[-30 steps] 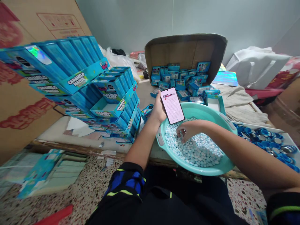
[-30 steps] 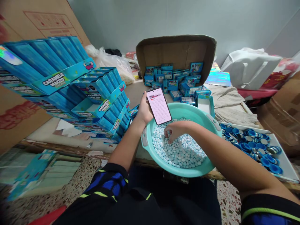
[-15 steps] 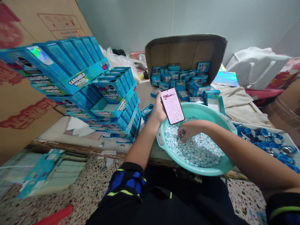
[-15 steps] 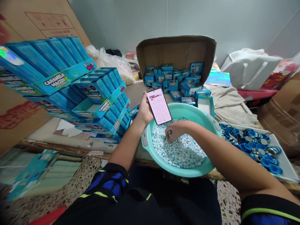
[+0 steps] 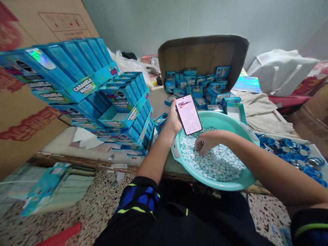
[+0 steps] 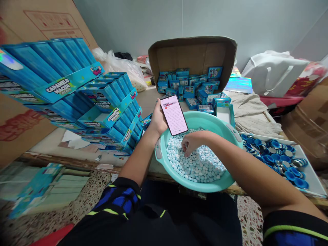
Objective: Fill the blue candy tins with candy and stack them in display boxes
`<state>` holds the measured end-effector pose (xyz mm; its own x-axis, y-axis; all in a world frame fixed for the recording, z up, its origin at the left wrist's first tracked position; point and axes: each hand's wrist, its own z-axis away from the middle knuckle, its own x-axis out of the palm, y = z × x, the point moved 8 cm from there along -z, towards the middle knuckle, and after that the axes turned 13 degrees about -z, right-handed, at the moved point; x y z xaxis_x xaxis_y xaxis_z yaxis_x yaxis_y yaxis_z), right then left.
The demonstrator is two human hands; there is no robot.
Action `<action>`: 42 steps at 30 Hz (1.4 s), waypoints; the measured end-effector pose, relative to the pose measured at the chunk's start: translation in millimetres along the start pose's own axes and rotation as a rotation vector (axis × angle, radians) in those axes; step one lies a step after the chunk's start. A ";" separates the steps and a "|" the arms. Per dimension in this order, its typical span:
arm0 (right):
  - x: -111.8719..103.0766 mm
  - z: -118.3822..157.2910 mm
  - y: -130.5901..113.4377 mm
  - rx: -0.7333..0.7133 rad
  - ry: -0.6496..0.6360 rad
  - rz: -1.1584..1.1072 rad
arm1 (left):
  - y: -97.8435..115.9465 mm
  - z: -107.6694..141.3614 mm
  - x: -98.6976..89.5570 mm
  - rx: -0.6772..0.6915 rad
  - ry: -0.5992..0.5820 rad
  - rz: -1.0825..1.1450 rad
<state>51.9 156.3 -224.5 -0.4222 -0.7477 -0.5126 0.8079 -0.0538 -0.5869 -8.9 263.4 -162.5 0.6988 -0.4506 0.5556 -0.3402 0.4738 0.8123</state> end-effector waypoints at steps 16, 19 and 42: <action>1.3 4.0 0.6 0.064 -0.012 0.015 | -0.4 -0.6 1.0 0.000 -0.023 0.024; 1.6 3.1 1.7 0.065 -0.010 0.025 | -1.0 -1.2 0.4 -0.002 -0.028 0.023; -2.3 1.8 6.9 0.042 -0.001 0.035 | -2.3 -0.8 0.3 -0.036 -0.026 -0.016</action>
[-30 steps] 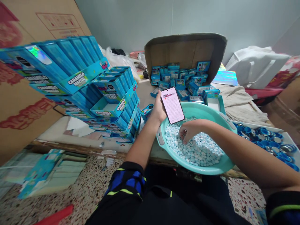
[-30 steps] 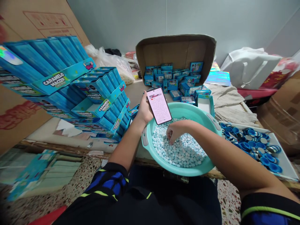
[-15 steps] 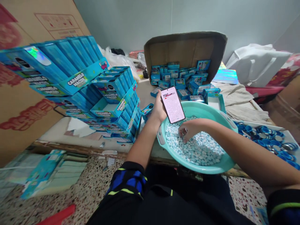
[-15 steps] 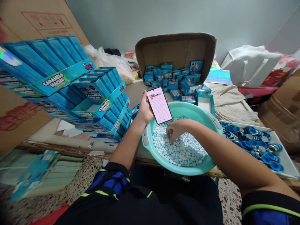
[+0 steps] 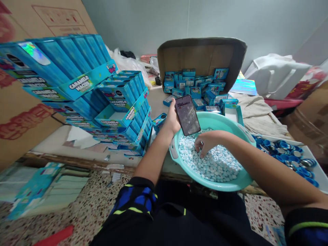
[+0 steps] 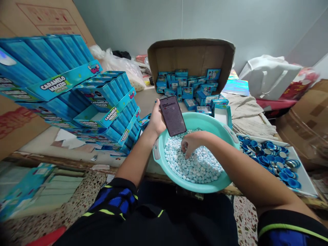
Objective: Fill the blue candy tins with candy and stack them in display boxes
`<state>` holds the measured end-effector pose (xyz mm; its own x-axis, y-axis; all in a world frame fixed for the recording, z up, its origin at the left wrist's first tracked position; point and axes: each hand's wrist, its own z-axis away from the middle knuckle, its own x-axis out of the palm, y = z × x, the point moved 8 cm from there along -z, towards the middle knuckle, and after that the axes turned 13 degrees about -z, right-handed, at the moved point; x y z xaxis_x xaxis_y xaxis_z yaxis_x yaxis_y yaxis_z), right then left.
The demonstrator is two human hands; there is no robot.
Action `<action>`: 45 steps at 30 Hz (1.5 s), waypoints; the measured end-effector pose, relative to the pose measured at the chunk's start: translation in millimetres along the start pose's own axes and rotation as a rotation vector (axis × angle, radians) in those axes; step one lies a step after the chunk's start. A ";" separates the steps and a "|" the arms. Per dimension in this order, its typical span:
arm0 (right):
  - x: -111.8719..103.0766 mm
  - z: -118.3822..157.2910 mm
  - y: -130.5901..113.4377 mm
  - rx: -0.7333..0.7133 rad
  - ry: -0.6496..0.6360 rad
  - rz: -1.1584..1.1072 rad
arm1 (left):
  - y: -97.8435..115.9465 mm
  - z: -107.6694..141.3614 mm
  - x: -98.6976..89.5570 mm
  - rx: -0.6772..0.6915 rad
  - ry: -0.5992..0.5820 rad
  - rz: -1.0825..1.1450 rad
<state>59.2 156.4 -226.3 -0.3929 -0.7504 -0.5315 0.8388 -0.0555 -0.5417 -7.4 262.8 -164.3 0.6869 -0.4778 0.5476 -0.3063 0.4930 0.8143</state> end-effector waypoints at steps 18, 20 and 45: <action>-0.7 1.3 -4.4 -0.020 0.029 -0.012 | -1.5 -0.2 -4.9 0.017 0.059 0.014; -0.9 0.3 -4.2 -0.026 0.035 -0.010 | -2.0 -0.7 -5.7 0.020 0.069 0.020; -5.2 4.6 -9.4 0.016 0.133 0.027 | 0.6 6.0 0.8 0.040 0.070 0.012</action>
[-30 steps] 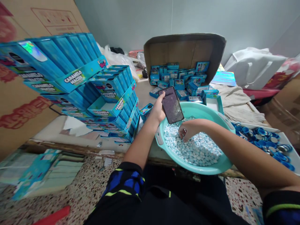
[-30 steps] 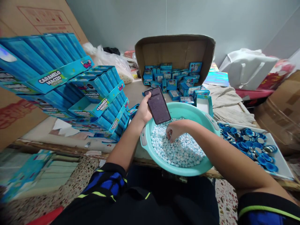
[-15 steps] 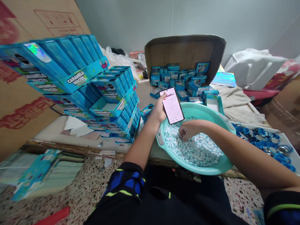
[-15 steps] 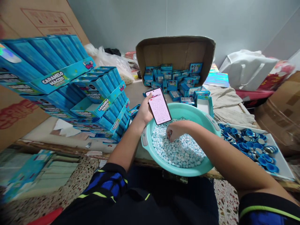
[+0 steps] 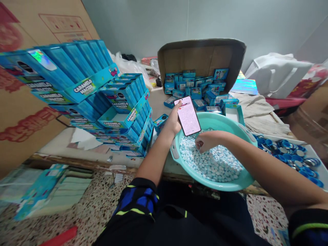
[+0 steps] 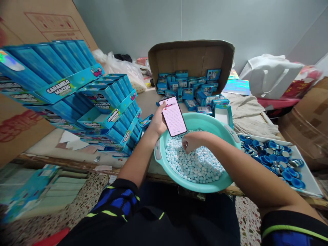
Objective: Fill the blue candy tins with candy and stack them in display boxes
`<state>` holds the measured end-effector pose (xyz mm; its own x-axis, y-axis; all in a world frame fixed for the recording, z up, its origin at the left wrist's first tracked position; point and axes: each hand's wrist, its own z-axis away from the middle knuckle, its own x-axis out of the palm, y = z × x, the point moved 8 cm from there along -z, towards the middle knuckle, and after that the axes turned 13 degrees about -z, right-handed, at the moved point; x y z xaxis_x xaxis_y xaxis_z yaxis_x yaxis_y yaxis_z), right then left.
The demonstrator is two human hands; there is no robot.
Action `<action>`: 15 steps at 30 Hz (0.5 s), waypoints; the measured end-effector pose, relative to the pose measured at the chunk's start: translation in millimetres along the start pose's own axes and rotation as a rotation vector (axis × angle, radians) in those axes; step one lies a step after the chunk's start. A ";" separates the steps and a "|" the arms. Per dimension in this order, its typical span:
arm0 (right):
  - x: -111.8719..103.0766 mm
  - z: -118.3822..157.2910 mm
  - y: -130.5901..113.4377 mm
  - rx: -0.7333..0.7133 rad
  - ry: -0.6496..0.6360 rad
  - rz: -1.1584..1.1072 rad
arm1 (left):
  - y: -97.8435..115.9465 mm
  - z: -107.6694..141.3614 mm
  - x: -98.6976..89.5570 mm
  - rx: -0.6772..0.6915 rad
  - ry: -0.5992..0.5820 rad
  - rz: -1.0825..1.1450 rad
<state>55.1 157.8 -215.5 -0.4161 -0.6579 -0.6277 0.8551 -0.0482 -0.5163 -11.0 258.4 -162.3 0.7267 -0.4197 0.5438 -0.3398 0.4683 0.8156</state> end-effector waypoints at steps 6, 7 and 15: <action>-3.2 0.2 -0.9 -0.004 0.040 0.002 | 0.3 1.8 1.6 -0.001 -0.006 -0.021; -3.2 0.3 -1.2 -0.003 0.041 -0.001 | 0.6 2.1 1.8 0.004 -0.007 -0.021; -2.5 2.1 -1.1 0.021 0.053 0.002 | 1.7 1.7 1.3 0.029 -0.005 0.010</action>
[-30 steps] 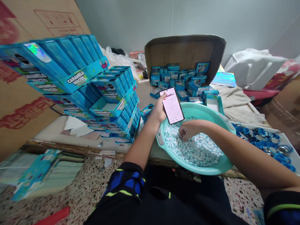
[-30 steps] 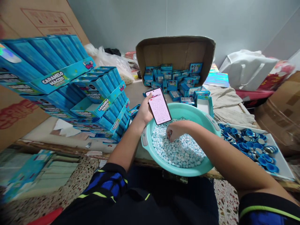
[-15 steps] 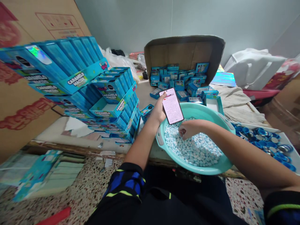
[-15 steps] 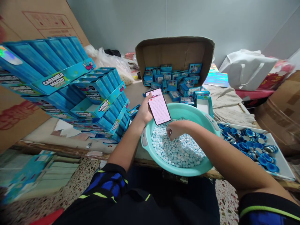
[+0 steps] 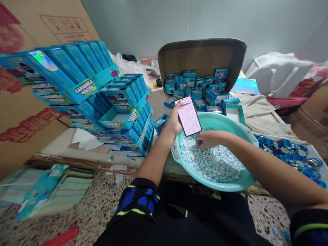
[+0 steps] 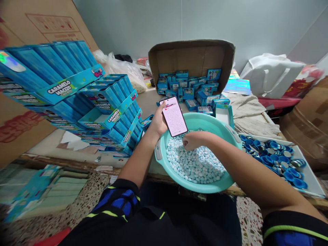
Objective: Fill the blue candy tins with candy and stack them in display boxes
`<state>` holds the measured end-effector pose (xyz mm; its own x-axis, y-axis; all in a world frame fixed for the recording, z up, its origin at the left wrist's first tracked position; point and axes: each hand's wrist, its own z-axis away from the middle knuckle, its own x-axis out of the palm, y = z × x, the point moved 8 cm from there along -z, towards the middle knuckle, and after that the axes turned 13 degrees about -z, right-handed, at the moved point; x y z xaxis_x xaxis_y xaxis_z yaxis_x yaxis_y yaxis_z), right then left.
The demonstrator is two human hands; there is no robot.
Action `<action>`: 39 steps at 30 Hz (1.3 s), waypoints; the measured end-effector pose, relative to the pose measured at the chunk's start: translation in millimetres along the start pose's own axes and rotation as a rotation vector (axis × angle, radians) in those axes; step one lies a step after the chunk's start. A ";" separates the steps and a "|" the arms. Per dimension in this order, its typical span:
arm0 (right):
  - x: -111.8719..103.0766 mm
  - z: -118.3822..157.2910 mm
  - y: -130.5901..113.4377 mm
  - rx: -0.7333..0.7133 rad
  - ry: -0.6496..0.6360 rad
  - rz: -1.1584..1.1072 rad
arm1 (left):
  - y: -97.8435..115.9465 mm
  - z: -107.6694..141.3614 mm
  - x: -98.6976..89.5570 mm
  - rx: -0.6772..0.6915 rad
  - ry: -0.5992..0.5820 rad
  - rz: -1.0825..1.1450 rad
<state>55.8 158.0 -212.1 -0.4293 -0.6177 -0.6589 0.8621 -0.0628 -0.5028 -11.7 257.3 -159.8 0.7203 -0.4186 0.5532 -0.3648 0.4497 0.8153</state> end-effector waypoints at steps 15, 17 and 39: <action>0.4 -2.9 -1.6 -0.015 0.011 0.008 | -1.4 0.1 0.2 -0.020 0.008 0.042; -0.7 -2.5 -1.8 -0.008 0.018 0.003 | -1.2 1.0 1.1 -0.020 0.002 0.039; 7.2 -8.6 6.3 -0.055 -0.107 -0.029 | -4.4 -2.9 -1.6 -0.044 -0.001 0.046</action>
<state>55.8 159.9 -224.8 -0.4198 -0.6964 -0.5820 0.8327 -0.0403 -0.5523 -9.4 258.3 -164.8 0.7027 -0.3978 0.5899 -0.3708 0.5028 0.7808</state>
